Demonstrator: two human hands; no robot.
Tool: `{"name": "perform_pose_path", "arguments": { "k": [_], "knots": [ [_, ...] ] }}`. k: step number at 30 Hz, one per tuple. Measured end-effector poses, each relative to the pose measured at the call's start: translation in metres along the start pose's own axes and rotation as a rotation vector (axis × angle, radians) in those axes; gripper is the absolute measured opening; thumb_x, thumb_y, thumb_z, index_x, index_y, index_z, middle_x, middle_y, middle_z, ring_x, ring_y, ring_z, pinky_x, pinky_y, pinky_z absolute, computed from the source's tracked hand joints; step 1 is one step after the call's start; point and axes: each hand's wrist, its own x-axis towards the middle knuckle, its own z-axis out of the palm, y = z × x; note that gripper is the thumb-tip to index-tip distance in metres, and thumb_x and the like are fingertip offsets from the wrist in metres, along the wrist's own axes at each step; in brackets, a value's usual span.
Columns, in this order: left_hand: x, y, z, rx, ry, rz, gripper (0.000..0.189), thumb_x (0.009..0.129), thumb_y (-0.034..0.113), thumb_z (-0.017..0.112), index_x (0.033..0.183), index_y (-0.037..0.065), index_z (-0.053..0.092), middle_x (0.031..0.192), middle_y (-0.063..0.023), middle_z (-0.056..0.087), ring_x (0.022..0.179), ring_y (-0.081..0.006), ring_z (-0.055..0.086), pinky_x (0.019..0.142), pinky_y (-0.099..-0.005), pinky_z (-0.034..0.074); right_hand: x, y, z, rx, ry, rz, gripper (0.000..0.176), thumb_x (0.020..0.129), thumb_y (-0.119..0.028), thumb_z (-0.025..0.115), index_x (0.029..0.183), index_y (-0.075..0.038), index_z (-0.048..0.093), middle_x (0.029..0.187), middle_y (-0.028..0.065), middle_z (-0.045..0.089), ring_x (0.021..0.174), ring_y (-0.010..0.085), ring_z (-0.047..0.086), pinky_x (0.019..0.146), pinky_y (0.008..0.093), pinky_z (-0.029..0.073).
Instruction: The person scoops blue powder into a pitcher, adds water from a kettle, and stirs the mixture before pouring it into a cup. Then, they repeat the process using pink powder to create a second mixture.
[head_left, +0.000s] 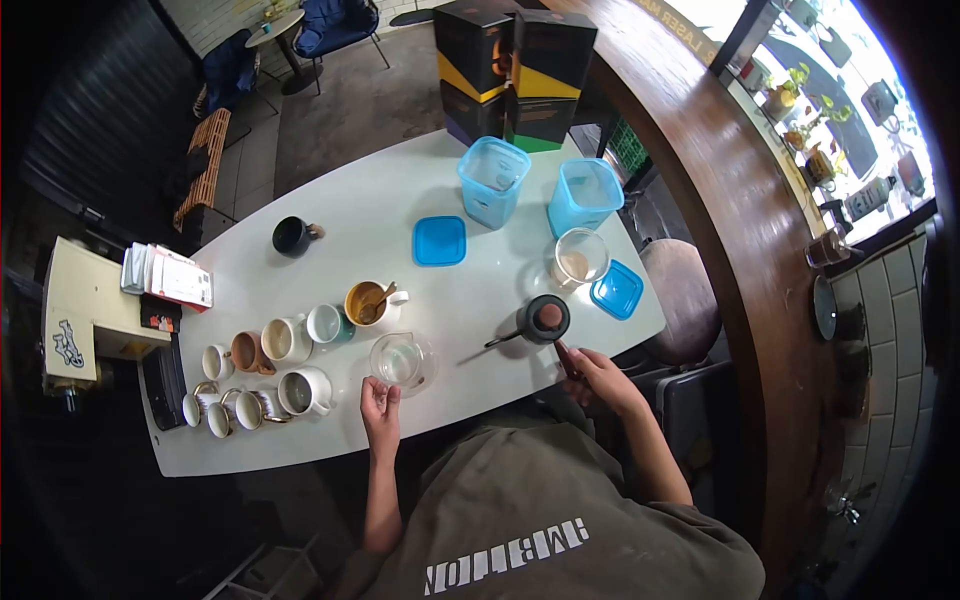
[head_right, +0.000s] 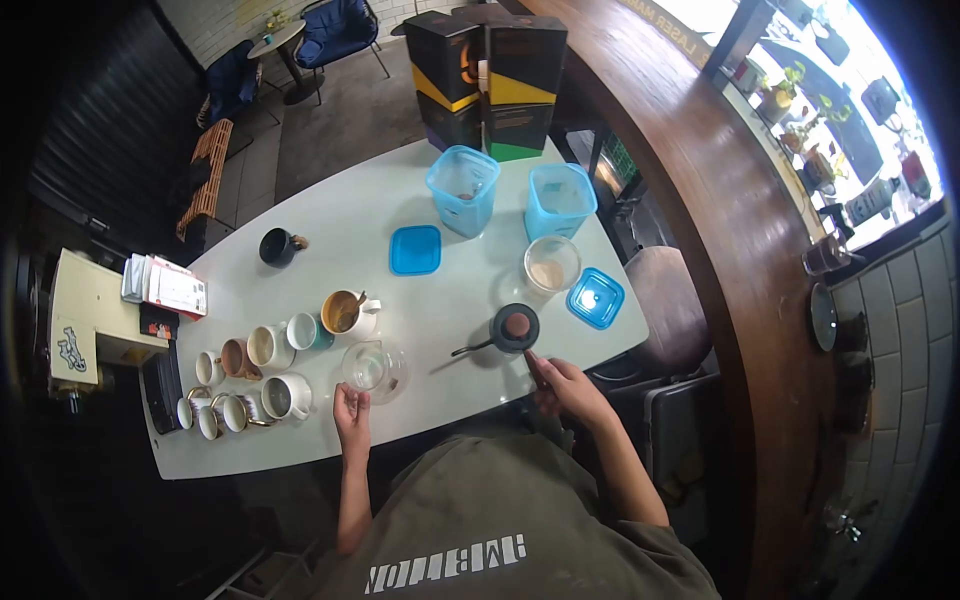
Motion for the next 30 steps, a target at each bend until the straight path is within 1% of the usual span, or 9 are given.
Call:
{"name": "perform_pose_path", "arguments": {
  "k": [4,5,9,14,17,20,24,26,30],
  "knots": [
    [-0.002,0.006,0.012,-0.030,-0.034,-0.038,0.034,0.096,0.027,0.071,0.094,0.007,0.043,0.088,0.0020,0.037,0.083,-0.0087,0.039,0.078,-0.0216,0.038,0.025,0.009,0.003,0.391,-0.178,-0.009,0.038,0.106,-0.036,0.043,0.111,-0.002,0.059,0.082,0.0055,0.063,0.062,0.0142,0.061,0.054,0.0260,0.050],
    [-0.004,0.012,0.016,-0.009,-0.025,-0.049,0.034,0.096,0.025,0.071,0.094,0.007,0.043,0.089,0.0020,0.037,0.083,-0.0085,0.039,0.080,-0.0215,0.039,0.019,0.002,0.009,0.484,-0.177,0.000,0.037,0.105,-0.040,0.045,0.104,-0.004,0.055,0.073,0.0035,0.055,0.054,0.0134,0.052,0.049,0.0268,0.041],
    [-0.010,0.027,0.036,-0.042,0.030,-0.046,0.033,0.095,0.023,0.072,0.094,0.007,0.043,0.089,0.0021,0.036,0.083,-0.0087,0.038,0.082,-0.0215,0.039,0.026,0.011,0.009,0.659,-0.310,0.098,0.036,0.105,-0.041,0.046,0.101,-0.006,0.053,0.068,0.0009,0.046,0.051,0.0127,0.043,0.045,0.0279,0.031],
    [-0.018,0.042,0.049,0.031,0.128,-0.034,0.034,0.096,0.022,0.072,0.093,0.007,0.041,0.088,0.0018,0.034,0.082,-0.0093,0.036,0.082,-0.0198,0.036,0.031,0.018,0.020,0.673,-0.253,0.078,0.035,0.106,-0.041,0.045,0.096,-0.008,0.051,0.068,0.0000,0.042,0.051,0.0114,0.037,0.046,0.0275,0.028],
    [-0.019,0.049,0.055,0.042,0.161,-0.009,0.037,0.095,0.023,0.072,0.087,0.007,0.039,0.085,0.0025,0.033,0.079,-0.0093,0.033,0.078,-0.0190,0.034,0.035,0.021,0.019,0.589,-0.279,0.004,0.035,0.106,-0.040,0.044,0.091,-0.009,0.048,0.066,-0.0013,0.040,0.050,0.0103,0.035,0.044,0.0274,0.027],
    [-0.023,0.055,0.057,0.060,0.173,0.011,0.040,0.095,0.024,0.073,0.084,0.007,0.038,0.082,0.0029,0.032,0.077,-0.0092,0.032,0.075,-0.0195,0.035,0.033,0.022,0.026,0.471,-0.162,-0.167,0.036,0.107,-0.037,0.046,0.083,-0.010,0.046,0.061,-0.0052,0.034,0.047,0.0078,0.031,0.043,0.0250,0.025],
    [-0.028,0.059,0.061,0.113,0.196,0.045,0.041,0.094,0.024,0.074,0.082,0.007,0.038,0.080,0.0032,0.033,0.075,-0.0088,0.033,0.072,-0.0200,0.035,0.014,0.007,0.019,0.491,-0.225,-0.230,0.036,0.107,-0.035,0.047,0.082,-0.009,0.047,0.059,-0.0060,0.034,0.047,0.0070,0.032,0.043,0.0243,0.025],
    [-0.033,0.060,0.060,0.134,0.209,0.078,0.040,0.093,0.022,0.075,0.082,0.006,0.039,0.079,0.0028,0.035,0.074,-0.0088,0.034,0.070,-0.0208,0.036,-0.005,-0.013,0.013,0.447,-0.204,-0.304,0.040,0.108,-0.032,0.044,0.079,-0.006,0.048,0.057,-0.0031,0.039,0.044,0.0075,0.038,0.041,0.0259,0.030],
    [-0.041,0.061,0.067,0.164,0.188,0.134,0.036,0.089,0.010,0.076,0.083,0.003,0.042,0.076,0.0010,0.036,0.070,-0.0101,0.035,0.065,-0.0224,0.038,-0.029,-0.044,0.004,0.430,-0.216,-0.371,0.038,0.109,-0.029,0.045,0.079,-0.005,0.048,0.059,-0.0046,0.039,0.046,0.0050,0.037,0.042,0.0240,0.029]
  ]
}}
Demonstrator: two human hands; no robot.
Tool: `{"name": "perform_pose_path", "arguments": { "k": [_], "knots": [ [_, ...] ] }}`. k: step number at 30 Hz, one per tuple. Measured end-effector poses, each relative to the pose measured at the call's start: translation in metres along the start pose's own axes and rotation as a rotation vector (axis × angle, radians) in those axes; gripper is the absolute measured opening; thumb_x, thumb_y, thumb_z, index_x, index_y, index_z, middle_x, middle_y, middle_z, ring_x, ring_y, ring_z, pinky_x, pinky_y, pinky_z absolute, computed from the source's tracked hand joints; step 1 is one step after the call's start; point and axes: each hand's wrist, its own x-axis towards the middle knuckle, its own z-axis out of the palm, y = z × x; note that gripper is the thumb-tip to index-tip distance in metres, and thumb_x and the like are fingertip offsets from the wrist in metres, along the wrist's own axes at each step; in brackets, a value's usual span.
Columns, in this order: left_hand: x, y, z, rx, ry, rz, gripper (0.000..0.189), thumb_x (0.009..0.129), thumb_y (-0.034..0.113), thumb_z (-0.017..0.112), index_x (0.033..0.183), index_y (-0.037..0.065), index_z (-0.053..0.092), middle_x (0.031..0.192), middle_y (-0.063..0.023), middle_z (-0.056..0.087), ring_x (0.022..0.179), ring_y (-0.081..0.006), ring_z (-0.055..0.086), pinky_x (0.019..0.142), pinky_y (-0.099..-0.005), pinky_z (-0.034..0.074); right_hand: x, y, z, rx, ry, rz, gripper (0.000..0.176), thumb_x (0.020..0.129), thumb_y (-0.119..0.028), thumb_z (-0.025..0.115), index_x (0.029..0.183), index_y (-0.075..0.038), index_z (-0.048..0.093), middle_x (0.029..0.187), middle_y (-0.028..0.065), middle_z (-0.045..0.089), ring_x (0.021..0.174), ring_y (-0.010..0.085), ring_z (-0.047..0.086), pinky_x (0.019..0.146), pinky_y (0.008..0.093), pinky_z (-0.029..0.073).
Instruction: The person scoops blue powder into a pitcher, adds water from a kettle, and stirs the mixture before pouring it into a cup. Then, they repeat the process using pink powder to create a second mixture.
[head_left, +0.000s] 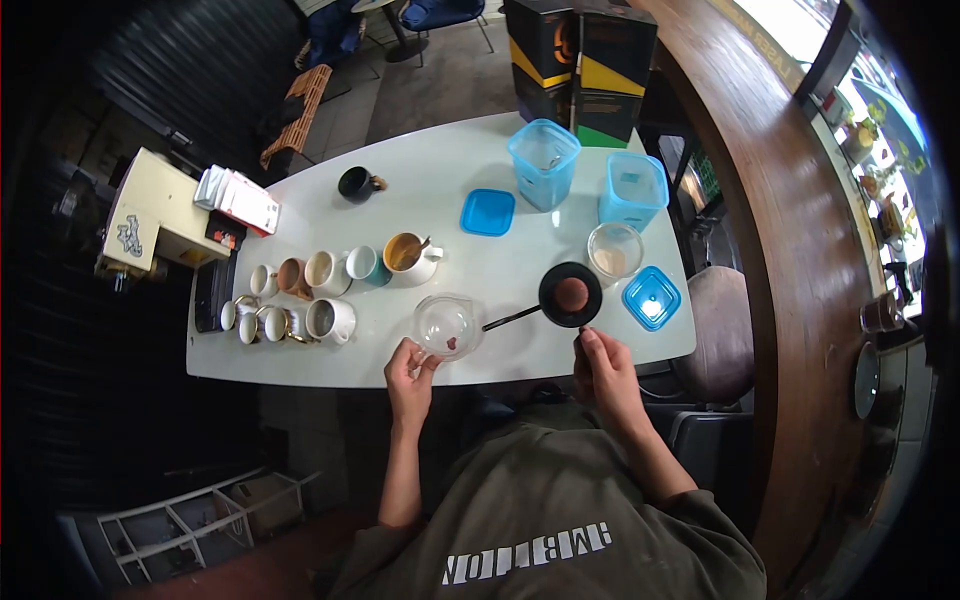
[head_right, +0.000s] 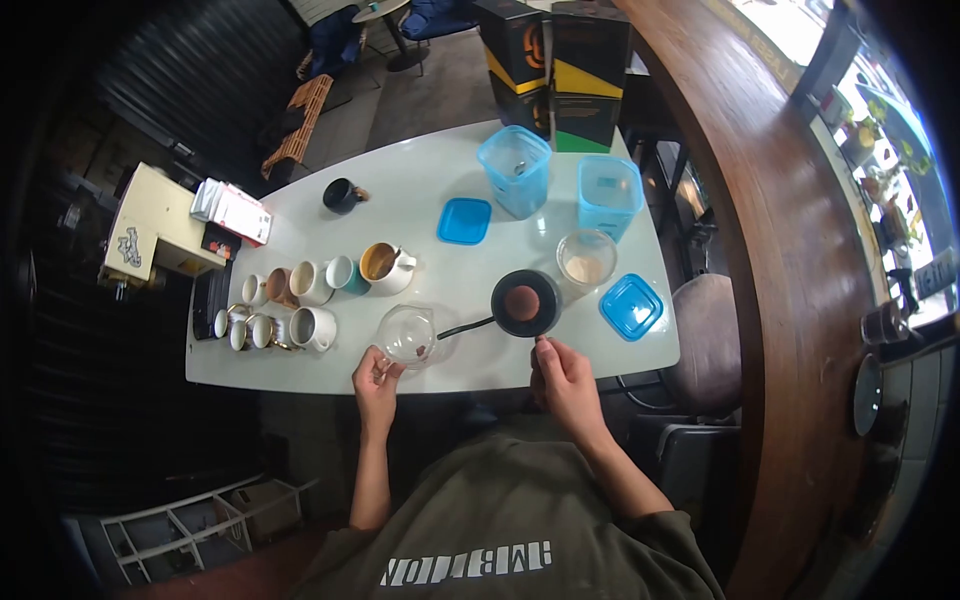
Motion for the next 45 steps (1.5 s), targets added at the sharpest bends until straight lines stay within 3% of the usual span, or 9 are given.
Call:
{"name": "perform_pose_path", "arguments": {
  "k": [3,7,10,16,26,45],
  "knots": [
    [-0.008,0.001,0.004,0.132,-0.025,0.144,0.034,0.083,0.000,0.077,0.081,0.000,0.043,0.073,-0.0041,0.036,0.064,-0.0134,0.036,0.059,-0.0240,0.037,-0.003,-0.015,0.006,-0.090,0.007,-0.078,0.035,0.108,-0.026,0.046,0.080,-0.005,0.049,0.064,-0.0063,0.038,0.049,0.0027,0.036,0.043,0.0225,0.028],
    [-0.018,0.015,0.008,0.218,-0.026,0.210,0.033,0.082,0.000,0.077,0.082,-0.001,0.044,0.072,-0.0050,0.038,0.061,-0.0142,0.038,0.055,-0.0255,0.037,-0.009,-0.026,0.012,-0.200,0.022,-0.105,0.034,0.107,-0.025,0.048,0.081,-0.004,0.051,0.064,-0.0058,0.041,0.052,0.0028,0.039,0.046,0.0220,0.030],
    [-0.024,0.008,0.011,0.082,0.017,0.151,0.032,0.081,0.001,0.077,0.082,-0.001,0.046,0.071,-0.0052,0.038,0.060,-0.0150,0.039,0.056,-0.0257,0.038,-0.012,-0.030,0.017,-0.240,0.017,-0.113,0.033,0.107,-0.025,0.048,0.081,-0.004,0.051,0.063,-0.0055,0.042,0.052,0.0028,0.039,0.047,0.0219,0.031],
    [-0.030,0.007,0.008,0.162,0.033,0.223,0.033,0.084,0.009,0.079,0.081,0.000,0.048,0.073,-0.0061,0.042,0.061,-0.0156,0.041,0.057,-0.0263,0.042,-0.013,-0.029,0.021,-0.355,0.030,-0.171,0.035,0.106,-0.022,0.047,0.077,-0.003,0.051,0.063,-0.0055,0.042,0.055,0.0014,0.037,0.049,0.0221,0.029],
    [-0.035,0.014,0.016,0.148,-0.001,0.230,0.036,0.086,0.009,0.078,0.079,0.001,0.044,0.071,-0.0034,0.036,0.062,-0.0126,0.035,0.055,-0.0250,0.035,-0.021,-0.029,0.018,-0.467,0.055,-0.240,0.029,0.103,-0.016,0.052,0.081,0.002,0.055,0.060,-0.0021,0.046,0.056,0.0042,0.041,0.051,0.0246,0.032],
    [-0.032,0.017,0.032,0.038,-0.049,0.211,0.036,0.087,0.010,0.078,0.078,0.001,0.044,0.072,-0.0013,0.036,0.064,-0.0114,0.035,0.058,-0.0247,0.035,-0.029,-0.037,0.006,-0.570,0.092,-0.322,0.024,0.101,-0.014,0.053,0.085,0.004,0.058,0.057,0.0028,0.048,0.052,0.0067,0.042,0.051,0.0260,0.035]
  ]
}}
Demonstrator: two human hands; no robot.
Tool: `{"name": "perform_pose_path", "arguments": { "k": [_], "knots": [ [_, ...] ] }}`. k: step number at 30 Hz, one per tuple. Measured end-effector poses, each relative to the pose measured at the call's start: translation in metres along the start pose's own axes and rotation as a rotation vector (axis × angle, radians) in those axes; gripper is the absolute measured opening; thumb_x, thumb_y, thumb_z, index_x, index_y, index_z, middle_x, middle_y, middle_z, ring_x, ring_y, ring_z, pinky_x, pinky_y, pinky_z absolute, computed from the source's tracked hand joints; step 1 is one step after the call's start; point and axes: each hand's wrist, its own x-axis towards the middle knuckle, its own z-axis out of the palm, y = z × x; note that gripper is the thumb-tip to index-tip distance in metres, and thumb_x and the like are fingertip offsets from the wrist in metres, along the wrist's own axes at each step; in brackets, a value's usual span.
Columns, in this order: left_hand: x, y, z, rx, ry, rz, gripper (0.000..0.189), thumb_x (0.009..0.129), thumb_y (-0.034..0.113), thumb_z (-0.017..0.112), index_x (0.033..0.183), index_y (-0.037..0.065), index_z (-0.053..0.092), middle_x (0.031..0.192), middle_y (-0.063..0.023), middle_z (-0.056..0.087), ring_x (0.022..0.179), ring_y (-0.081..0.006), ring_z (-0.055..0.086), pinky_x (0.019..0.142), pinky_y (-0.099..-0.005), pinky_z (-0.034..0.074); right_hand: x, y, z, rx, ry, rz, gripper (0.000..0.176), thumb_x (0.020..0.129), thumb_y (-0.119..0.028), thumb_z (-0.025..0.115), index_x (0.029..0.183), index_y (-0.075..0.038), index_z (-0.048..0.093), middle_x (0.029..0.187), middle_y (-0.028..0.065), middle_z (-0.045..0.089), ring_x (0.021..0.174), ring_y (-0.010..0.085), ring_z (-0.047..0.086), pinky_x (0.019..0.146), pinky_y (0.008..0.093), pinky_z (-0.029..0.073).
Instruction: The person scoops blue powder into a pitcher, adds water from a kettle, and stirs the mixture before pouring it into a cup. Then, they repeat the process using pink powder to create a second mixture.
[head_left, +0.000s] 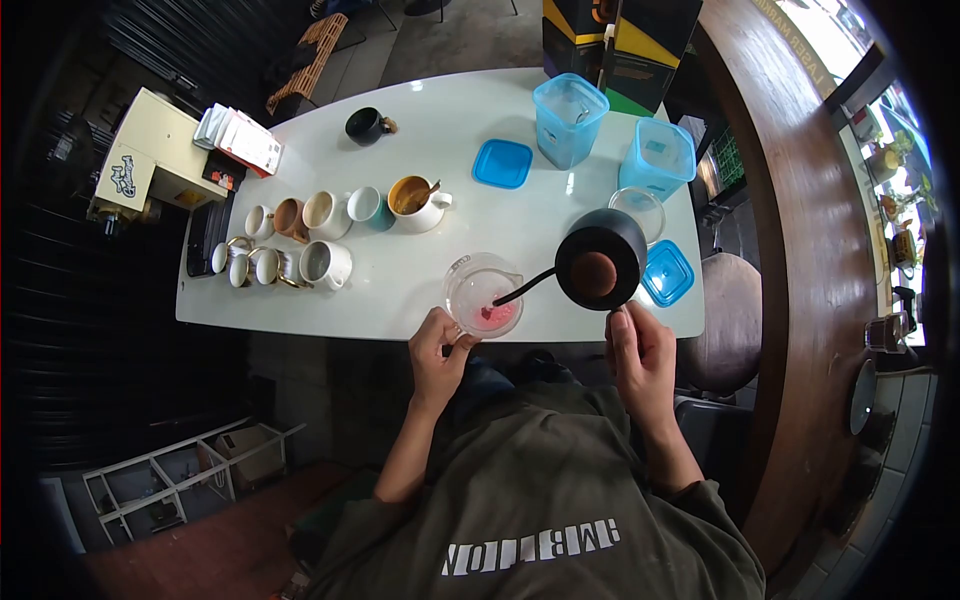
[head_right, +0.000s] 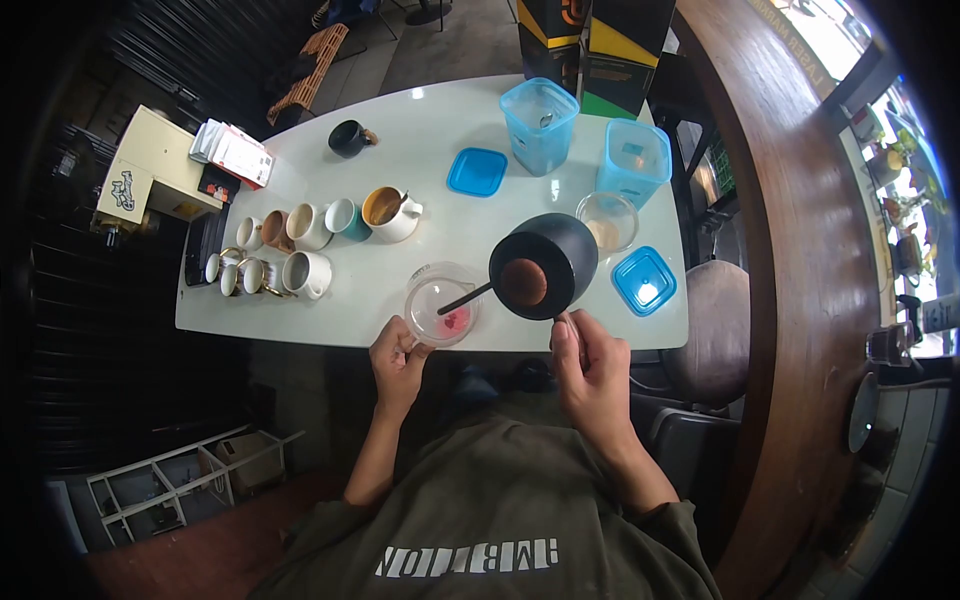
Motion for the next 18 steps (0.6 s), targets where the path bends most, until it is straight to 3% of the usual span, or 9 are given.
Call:
{"name": "perform_pose_path", "arguments": {
  "k": [18],
  "knots": [
    [-0.0019,0.0025,-0.0021,0.074,0.005,0.089,0.036,0.084,0.011,0.080,0.078,0.002,0.046,0.070,-0.0028,0.037,0.060,-0.0138,0.036,0.054,-0.0277,0.034,-0.0040,-0.0052,0.0028,0.000,0.055,-0.045,0.024,0.099,-0.015,0.054,0.082,0.003,0.057,0.056,0.0039,0.047,0.050,0.0076,0.041,0.049,0.0269,0.033]
  ]
}}
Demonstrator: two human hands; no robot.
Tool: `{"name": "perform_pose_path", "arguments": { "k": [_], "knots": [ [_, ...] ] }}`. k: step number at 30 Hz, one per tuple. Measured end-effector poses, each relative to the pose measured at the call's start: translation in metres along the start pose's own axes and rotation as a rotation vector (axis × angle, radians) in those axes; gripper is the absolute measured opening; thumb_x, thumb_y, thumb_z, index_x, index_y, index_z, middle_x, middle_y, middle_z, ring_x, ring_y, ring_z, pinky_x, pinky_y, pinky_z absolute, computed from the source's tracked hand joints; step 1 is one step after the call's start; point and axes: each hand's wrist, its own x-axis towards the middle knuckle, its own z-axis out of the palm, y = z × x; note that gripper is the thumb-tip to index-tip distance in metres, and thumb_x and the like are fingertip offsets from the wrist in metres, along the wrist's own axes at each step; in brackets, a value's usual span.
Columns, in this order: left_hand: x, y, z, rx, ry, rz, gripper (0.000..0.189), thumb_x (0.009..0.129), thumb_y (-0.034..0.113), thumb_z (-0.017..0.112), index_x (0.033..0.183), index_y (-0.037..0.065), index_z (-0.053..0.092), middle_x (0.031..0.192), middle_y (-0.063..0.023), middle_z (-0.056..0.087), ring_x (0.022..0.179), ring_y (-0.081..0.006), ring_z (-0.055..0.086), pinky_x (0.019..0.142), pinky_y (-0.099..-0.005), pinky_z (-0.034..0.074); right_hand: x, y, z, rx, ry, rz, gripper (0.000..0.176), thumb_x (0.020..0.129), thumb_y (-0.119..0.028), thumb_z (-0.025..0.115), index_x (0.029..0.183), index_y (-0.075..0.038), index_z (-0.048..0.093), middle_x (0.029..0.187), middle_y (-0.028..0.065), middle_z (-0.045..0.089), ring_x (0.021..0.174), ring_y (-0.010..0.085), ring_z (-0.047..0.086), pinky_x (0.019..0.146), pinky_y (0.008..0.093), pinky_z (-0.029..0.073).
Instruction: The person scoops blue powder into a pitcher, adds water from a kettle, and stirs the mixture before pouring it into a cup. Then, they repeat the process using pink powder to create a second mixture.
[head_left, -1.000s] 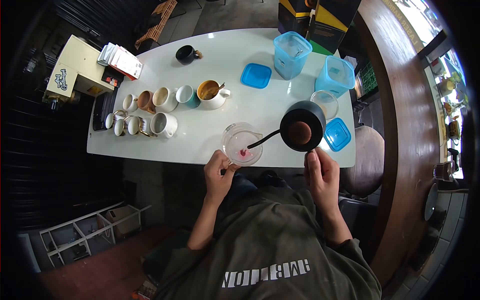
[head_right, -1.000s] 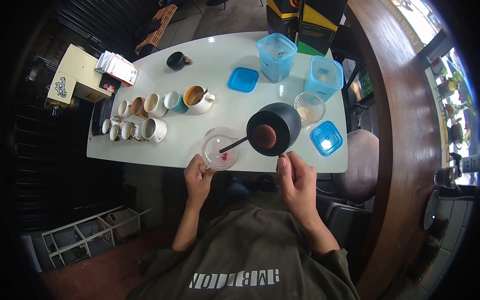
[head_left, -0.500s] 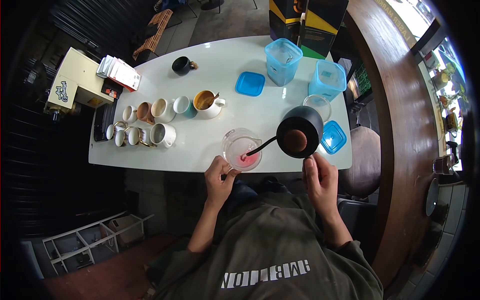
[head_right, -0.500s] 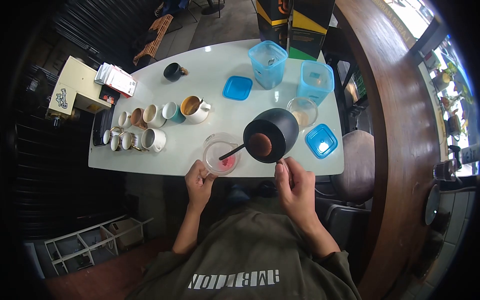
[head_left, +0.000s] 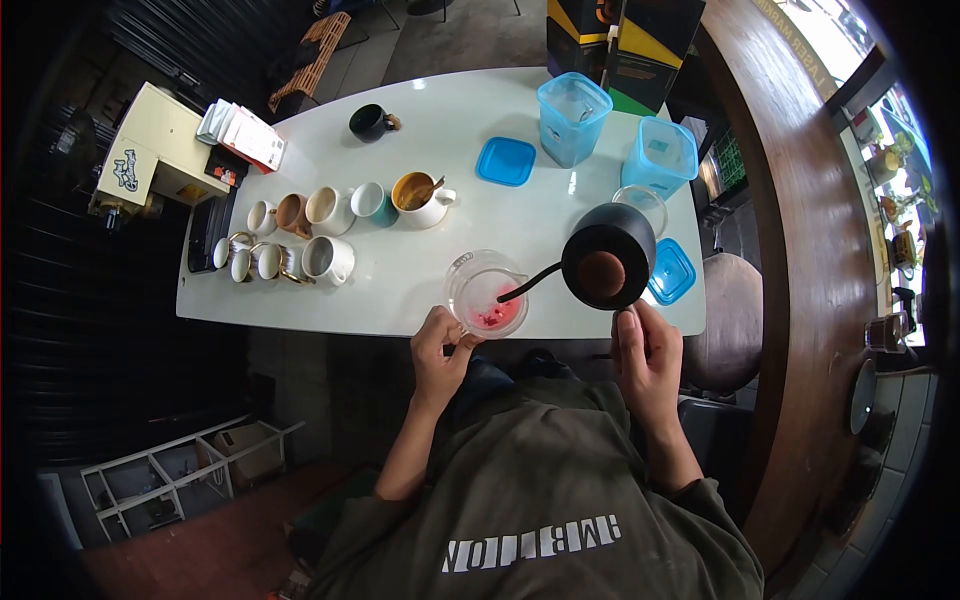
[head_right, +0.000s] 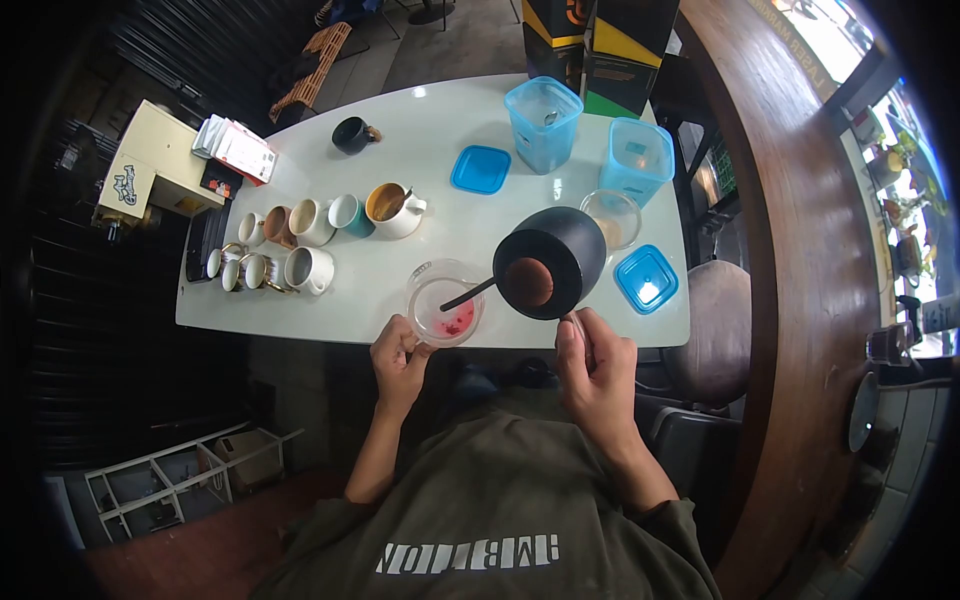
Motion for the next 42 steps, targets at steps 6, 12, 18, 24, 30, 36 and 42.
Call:
{"name": "perform_pose_path", "arguments": {
  "k": [6,12,18,24,30,36,42],
  "knots": [
    [-0.002,-0.002,-0.006,0.037,0.020,0.051,0.037,0.084,0.013,0.081,0.078,0.002,0.046,0.068,-0.0037,0.037,0.061,-0.0153,0.037,0.054,-0.0286,0.034,0.001,-0.003,-0.002,-0.028,-0.058,-0.002,0.024,0.098,-0.014,0.055,0.081,0.002,0.056,0.056,0.0036,0.047,0.050,0.0075,0.041,0.049,0.0267,0.033],
    [-0.003,0.000,-0.010,0.100,0.028,0.105,0.038,0.084,0.014,0.081,0.076,0.003,0.045,0.068,-0.0049,0.038,0.063,-0.0206,0.040,0.055,-0.0322,0.036,-0.001,-0.008,-0.004,-0.002,-0.059,-0.004,0.024,0.098,-0.015,0.055,0.082,0.002,0.057,0.055,0.0032,0.045,0.050,0.0064,0.040,0.049,0.0262,0.032],
    [0.000,0.008,-0.008,0.196,0.024,0.117,0.037,0.081,0.012,0.081,0.076,0.004,0.046,0.068,-0.0056,0.040,0.065,-0.0238,0.043,0.059,-0.0357,0.038,0.000,-0.006,-0.010,-0.049,-0.036,-0.031,0.024,0.099,-0.014,0.055,0.083,0.003,0.057,0.056,0.0033,0.044,0.050,0.0061,0.038,0.048,0.0262,0.030],
    [0.003,0.012,-0.003,0.244,0.019,0.123,0.034,0.080,0.007,0.081,0.077,0.004,0.047,0.068,-0.0056,0.042,0.066,-0.0246,0.044,0.059,-0.0366,0.039,0.000,-0.003,-0.011,-0.028,0.015,-0.046,0.023,0.099,-0.014,0.055,0.085,0.004,0.058,0.056,0.0027,0.043,0.050,0.0059,0.036,0.048,0.0264,0.028],
    [0.003,0.015,0.001,0.229,0.028,0.078,0.035,0.078,0.005,0.081,0.076,0.004,0.047,0.069,-0.0058,0.043,0.067,-0.0255,0.044,0.061,-0.0382,0.039,0.003,-0.006,-0.012,-0.030,0.037,-0.014,0.023,0.099,-0.014,0.055,0.086,0.004,0.058,0.056,0.0005,0.043,0.051,0.0044,0.036,0.048,0.0260,0.028],
    [0.002,0.018,0.001,0.283,0.037,0.080,0.034,0.079,0.003,0.080,0.076,0.005,0.046,0.069,-0.0061,0.043,0.067,-0.0257,0.044,0.062,-0.0387,0.039,0.005,-0.009,-0.009,-0.024,0.060,-0.033,0.023,0.100,-0.014,0.054,0.086,0.003,0.059,0.056,-0.0008,0.046,0.051,0.0036,0.039,0.048,0.0251,0.029],
    [-0.001,0.021,-0.001,0.272,0.050,0.019,0.034,0.080,0.003,0.080,0.075,0.004,0.046,0.069,-0.0060,0.043,0.067,-0.0258,0.044,0.062,-0.0387,0.039,0.008,-0.004,-0.007,-0.025,0.048,-0.031,0.023,0.099,-0.014,0.054,0.085,0.003,0.058,0.056,-0.0003,0.046,0.052,0.0038,0.040,0.048,0.0252,0.029]
  ]
}}
